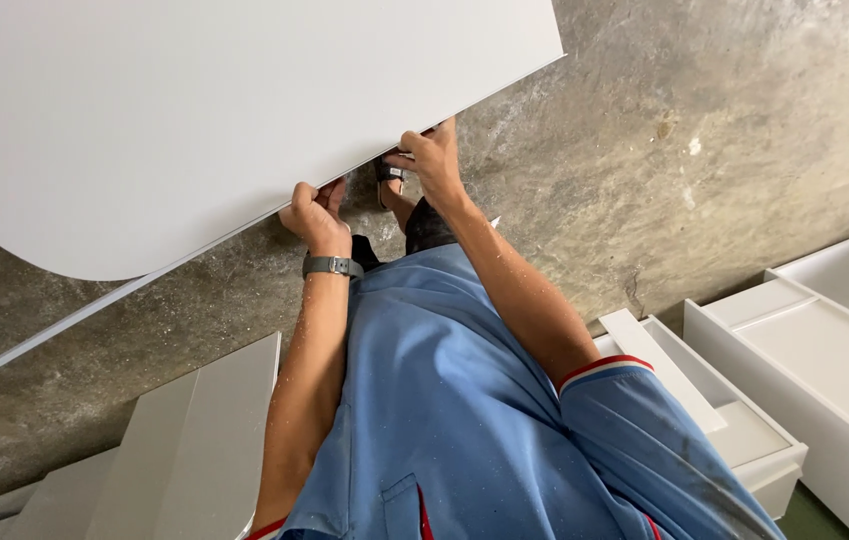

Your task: Cutting a flexible trim strip using pliers and fitting it onto the edge of a white furniture panel.

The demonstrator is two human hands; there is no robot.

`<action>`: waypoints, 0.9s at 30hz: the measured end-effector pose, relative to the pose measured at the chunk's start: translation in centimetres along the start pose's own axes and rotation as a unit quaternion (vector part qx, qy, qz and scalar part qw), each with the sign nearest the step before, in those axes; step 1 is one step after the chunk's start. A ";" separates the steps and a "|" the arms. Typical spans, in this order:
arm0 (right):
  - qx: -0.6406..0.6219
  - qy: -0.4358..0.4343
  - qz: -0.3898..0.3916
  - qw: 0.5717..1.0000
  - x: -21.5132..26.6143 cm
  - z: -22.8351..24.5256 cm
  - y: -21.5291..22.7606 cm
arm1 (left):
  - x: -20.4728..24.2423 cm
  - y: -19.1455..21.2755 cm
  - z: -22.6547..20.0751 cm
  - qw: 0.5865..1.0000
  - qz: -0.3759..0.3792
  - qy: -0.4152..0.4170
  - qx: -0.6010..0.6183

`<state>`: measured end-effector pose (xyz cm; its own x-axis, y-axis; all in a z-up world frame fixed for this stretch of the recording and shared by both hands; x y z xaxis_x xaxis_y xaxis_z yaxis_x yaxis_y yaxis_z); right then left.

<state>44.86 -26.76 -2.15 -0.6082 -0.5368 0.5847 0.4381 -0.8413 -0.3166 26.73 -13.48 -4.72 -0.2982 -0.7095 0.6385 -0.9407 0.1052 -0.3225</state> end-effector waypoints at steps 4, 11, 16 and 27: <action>-0.023 0.008 0.014 1.000 -0.7 -4.0 -0.3 | -0.5 1.2 1.0 1.000 0.008 -0.006 0.005; -0.023 0.001 0.021 1.000 -0.3 -4.0 -1.5 | 0.3 -0.1 0.6 0.999 0.033 -0.013 0.013; -0.011 0.028 0.086 0.996 -0.8 -6.9 -1.9 | -0.1 5.4 5.0 0.994 -0.104 0.028 0.027; -0.029 0.010 0.002 1.000 -0.3 -3.2 -2.7 | -2.6 2.7 2.9 0.996 -0.068 0.034 -0.045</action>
<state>41.71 -24.54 -3.87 -0.6195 -0.5413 0.5685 0.4021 -0.8408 -0.3624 25.42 -13.41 -9.25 -0.1736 -0.6723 0.7196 -0.9831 0.0753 -0.1668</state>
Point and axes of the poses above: each hand's wrist, its own x-axis away from the middle knuckle, its own y-axis out of the back of the hand, z = x × y, the point moved 7 cm from there along -x, towards the middle knuckle, and after that the axes turned 14 degrees about z, right-handed, at the moved point
